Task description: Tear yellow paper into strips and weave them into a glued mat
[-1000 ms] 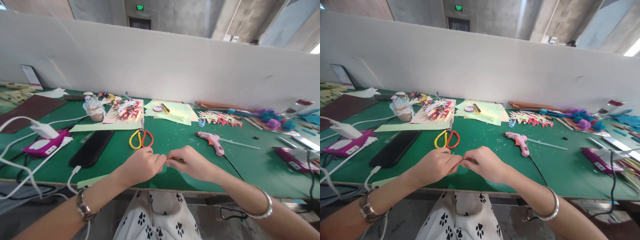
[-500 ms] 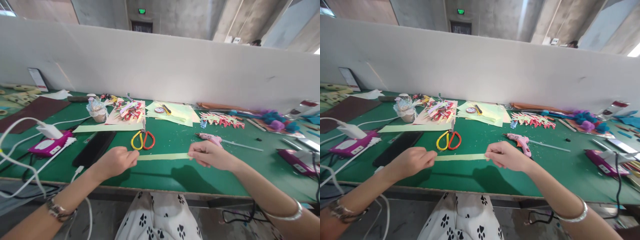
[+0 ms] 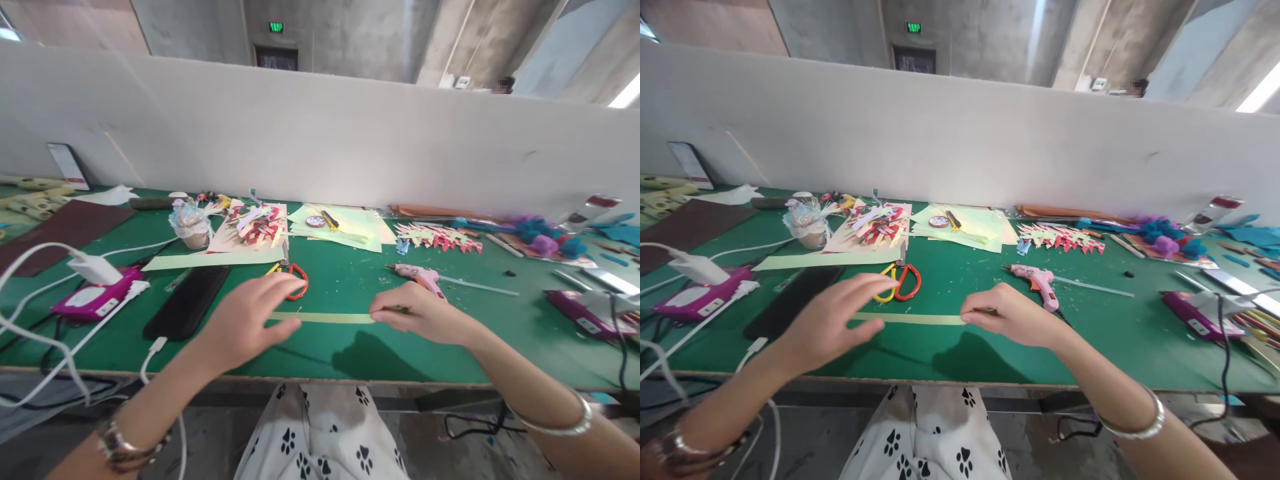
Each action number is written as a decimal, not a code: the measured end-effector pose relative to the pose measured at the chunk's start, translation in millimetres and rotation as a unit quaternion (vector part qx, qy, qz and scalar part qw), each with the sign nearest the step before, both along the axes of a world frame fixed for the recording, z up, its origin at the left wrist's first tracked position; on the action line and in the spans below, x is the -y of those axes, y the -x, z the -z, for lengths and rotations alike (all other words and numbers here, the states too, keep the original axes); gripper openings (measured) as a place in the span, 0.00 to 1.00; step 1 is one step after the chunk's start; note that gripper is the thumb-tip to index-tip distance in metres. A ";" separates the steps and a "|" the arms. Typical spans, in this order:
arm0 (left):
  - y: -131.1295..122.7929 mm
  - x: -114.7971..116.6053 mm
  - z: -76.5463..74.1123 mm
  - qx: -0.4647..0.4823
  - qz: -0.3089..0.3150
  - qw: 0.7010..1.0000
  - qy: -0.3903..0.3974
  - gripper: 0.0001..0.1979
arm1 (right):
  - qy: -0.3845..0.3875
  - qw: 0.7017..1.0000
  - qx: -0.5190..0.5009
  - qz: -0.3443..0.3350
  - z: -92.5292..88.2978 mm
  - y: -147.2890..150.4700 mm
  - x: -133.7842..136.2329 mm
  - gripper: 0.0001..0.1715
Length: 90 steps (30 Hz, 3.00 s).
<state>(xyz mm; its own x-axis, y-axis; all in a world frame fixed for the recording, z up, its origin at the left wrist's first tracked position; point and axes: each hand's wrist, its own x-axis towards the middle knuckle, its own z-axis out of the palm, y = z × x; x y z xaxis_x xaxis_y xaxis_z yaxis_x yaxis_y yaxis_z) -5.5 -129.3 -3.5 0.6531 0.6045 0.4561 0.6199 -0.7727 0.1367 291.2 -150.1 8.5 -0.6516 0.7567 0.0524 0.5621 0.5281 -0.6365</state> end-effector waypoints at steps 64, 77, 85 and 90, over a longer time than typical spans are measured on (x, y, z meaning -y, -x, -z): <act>36.1 -23.5 14.2 -0.173 0.025 0.951 -0.256 0.13 | 0.072 0.995 -0.003 0.071 11.7 -10.4 -2.2 0.21; 13.7 -5.0 -4.7 -0.038 0.008 0.990 -0.137 0.15 | -0.120 0.989 0.078 -0.039 -8.9 15.0 -0.2 0.19; -19.9 6.9 8.2 -0.029 0.070 0.997 0.034 0.18 | -0.262 0.953 0.149 -0.029 -7.0 23.6 -3.4 0.15; -34.6 11.9 11.4 -0.020 0.072 0.991 0.108 0.16 | -0.361 0.914 0.183 0.006 -2.8 49.7 2.9 0.10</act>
<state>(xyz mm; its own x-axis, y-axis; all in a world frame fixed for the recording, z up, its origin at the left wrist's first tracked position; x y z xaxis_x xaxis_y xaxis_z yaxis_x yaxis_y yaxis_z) 29.1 -141.2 -14.8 0.7546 0.5840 0.2991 0.5128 -0.8094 0.2863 241.5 -153.0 11.4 -0.7178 0.6178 0.3211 0.6759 0.7290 0.1082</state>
